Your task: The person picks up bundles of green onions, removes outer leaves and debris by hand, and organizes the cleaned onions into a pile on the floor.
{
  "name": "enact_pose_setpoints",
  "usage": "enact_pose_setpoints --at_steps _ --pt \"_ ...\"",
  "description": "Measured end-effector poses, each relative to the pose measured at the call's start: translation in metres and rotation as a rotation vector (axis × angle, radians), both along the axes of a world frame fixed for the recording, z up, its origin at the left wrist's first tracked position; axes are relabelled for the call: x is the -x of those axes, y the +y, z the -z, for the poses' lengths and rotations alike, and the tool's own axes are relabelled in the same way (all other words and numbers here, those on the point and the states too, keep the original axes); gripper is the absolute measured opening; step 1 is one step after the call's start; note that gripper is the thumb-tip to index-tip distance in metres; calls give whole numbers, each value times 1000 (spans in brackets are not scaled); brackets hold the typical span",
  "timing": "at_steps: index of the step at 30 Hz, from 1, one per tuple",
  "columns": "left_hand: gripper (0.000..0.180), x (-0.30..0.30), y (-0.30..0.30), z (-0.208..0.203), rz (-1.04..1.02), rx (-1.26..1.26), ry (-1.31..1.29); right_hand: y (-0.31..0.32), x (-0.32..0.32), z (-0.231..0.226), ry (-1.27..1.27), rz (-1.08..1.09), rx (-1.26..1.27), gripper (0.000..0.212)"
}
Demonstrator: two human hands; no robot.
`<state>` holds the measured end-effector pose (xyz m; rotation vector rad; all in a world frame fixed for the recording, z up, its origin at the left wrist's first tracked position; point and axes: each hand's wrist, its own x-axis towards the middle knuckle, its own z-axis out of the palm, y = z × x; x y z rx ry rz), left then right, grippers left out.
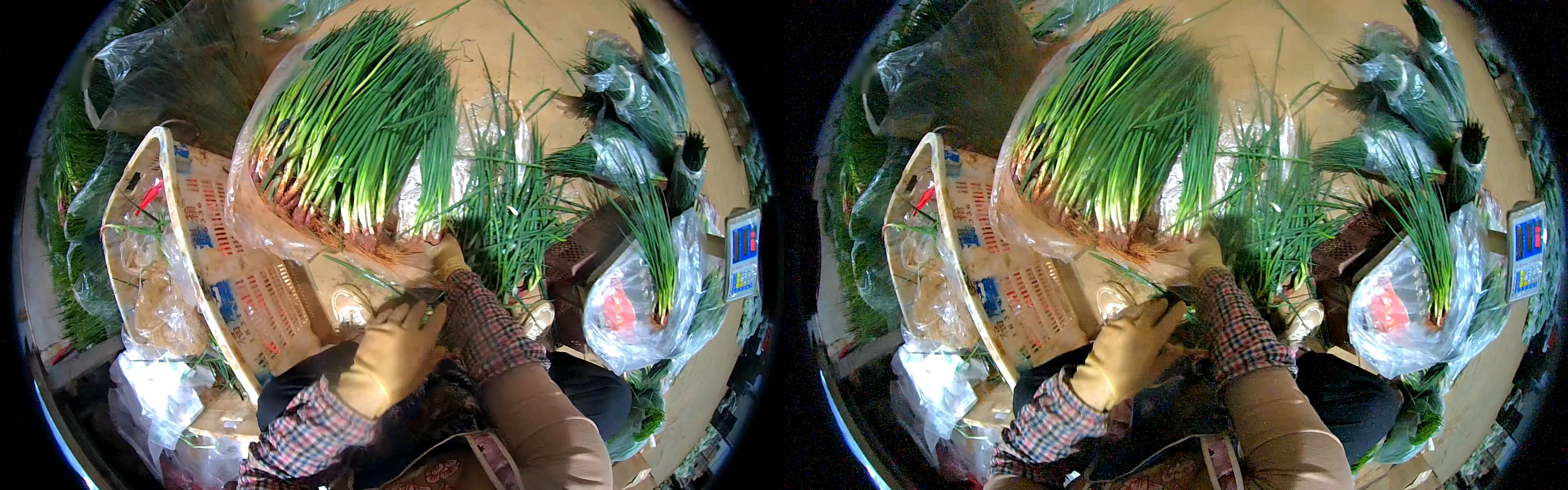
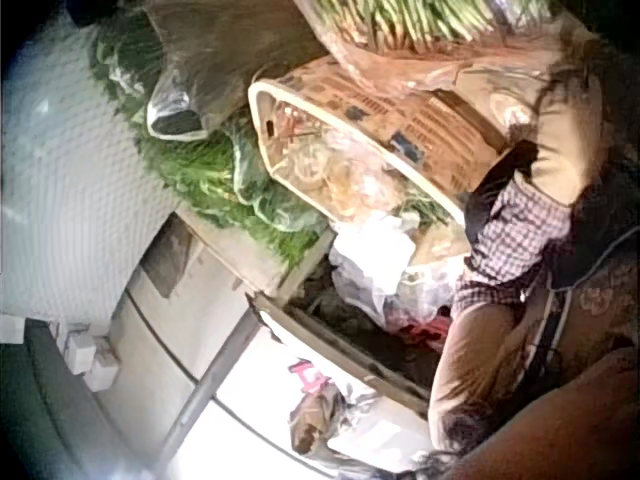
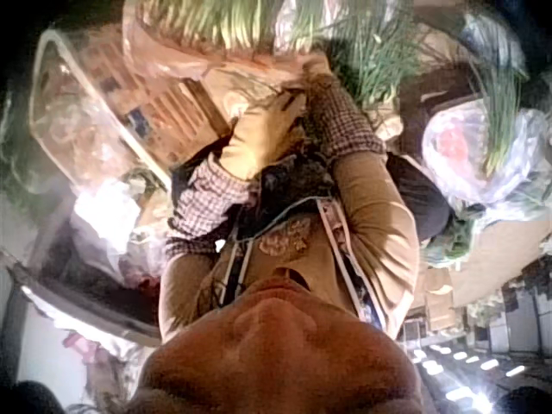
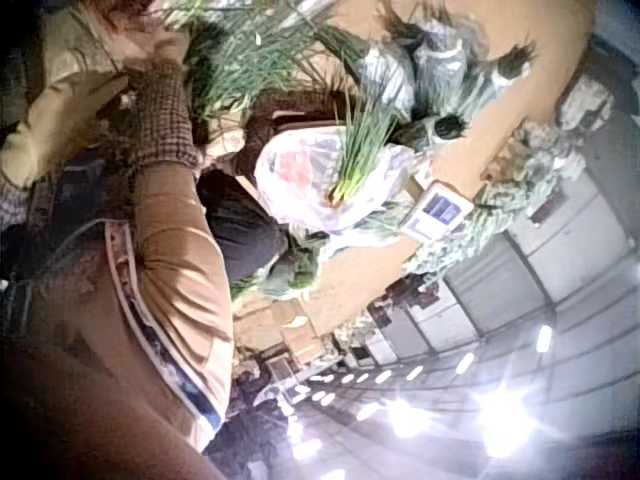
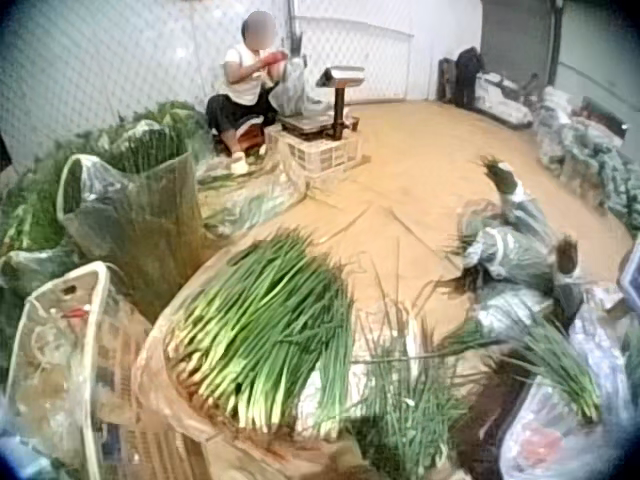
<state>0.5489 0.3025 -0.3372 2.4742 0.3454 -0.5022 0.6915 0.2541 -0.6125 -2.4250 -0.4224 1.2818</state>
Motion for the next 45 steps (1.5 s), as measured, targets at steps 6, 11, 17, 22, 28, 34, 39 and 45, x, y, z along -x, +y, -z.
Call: enact_pose_setpoints --at_steps 6,11,17,22,28,34,39,45 --pt "51 -2 13 -11 19 97 -22 60 27 -13 -110 105 354 100" --pt "49 -1 19 -8 -21 90 -38 70 17 3 -183 234 457 82" --pt "51 4 12 -1 27 36 -45 38 -6 15 58 372 178 61" --pt "53 3 6 1 9 25 -41 -9 -34 -31 498 356 -211 33" --pt "57 -10 10 -2 -38 59 -275 -59 -52 -132 830 420 -755 36" --pt "76 -24 -2 -6 -481 754 -7 -74 3 -206 523 200 -1044 41" --pt "26 -7 -29 6 -687 1470 -136 -98 12 -242 -113 -338 -835 52" --pt "30 23 -43 16 -921 1427 -200 -125 13 -298 -145 295 -962 41"
